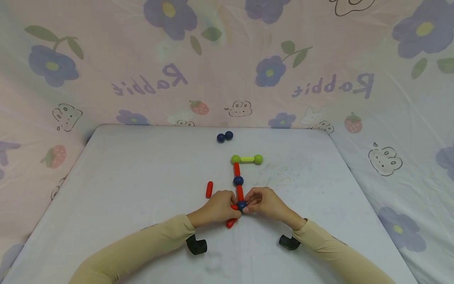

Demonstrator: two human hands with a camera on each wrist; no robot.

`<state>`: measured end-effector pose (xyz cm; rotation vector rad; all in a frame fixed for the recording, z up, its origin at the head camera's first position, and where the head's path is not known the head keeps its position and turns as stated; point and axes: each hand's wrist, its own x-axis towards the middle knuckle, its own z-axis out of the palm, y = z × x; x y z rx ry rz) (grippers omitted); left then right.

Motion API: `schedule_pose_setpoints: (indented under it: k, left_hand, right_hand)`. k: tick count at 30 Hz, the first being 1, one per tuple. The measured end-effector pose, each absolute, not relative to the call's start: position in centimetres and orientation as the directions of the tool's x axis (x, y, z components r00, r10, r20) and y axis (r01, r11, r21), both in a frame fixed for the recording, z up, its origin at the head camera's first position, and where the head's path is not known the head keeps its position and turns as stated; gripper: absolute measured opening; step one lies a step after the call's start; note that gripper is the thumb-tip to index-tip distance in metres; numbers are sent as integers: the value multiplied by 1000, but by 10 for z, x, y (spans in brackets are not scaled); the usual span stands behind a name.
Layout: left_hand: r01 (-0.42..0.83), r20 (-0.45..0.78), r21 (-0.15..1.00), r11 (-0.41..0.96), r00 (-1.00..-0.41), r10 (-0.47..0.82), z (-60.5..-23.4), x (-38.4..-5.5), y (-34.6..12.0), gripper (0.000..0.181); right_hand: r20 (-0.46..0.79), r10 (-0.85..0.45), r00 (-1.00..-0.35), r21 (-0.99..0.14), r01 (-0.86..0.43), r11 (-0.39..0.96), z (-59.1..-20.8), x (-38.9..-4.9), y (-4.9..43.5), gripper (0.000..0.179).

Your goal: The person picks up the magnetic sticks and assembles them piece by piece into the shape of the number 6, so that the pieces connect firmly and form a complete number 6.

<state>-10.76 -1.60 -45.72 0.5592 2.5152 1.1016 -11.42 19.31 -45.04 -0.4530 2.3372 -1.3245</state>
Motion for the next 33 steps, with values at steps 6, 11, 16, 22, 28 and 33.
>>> schedule_pose_setpoints:
  k: [6, 11, 16, 22, 28, 33]
  left_hand:
    - [217, -145, 745, 631, -870, 471, -457, -109, -15, 21]
    - [223, -142, 736, 640, -873, 468, -455, -109, -15, 20]
    - [233, -126, 742, 628, -872, 473, -453, -109, -16, 18]
    - [235, -128, 751, 617, -865, 486, -453, -109, -18, 15]
    - [265, -121, 743, 615, -850, 513, -452, -112, -20, 15]
    - [279, -125, 731, 623, -843, 523, -451, -115, -23, 14]
  right_hand:
    - [-177, -472, -863, -866, -91, 491, -451, -114, 193, 25]
    - [-172, -469, -866, -870, -90, 486, -452, -115, 193, 25]
    - [-175, -452, -875, -870, -77, 487, -453, -114, 192, 27]
    - [-178, -436, -882, -861, -75, 503, -452, -113, 192, 28]
    - [-182, -432, -883, -847, -82, 525, -451, -113, 192, 27]
    - [-179, -441, -880, -848, -89, 523, -451, -113, 191, 26]
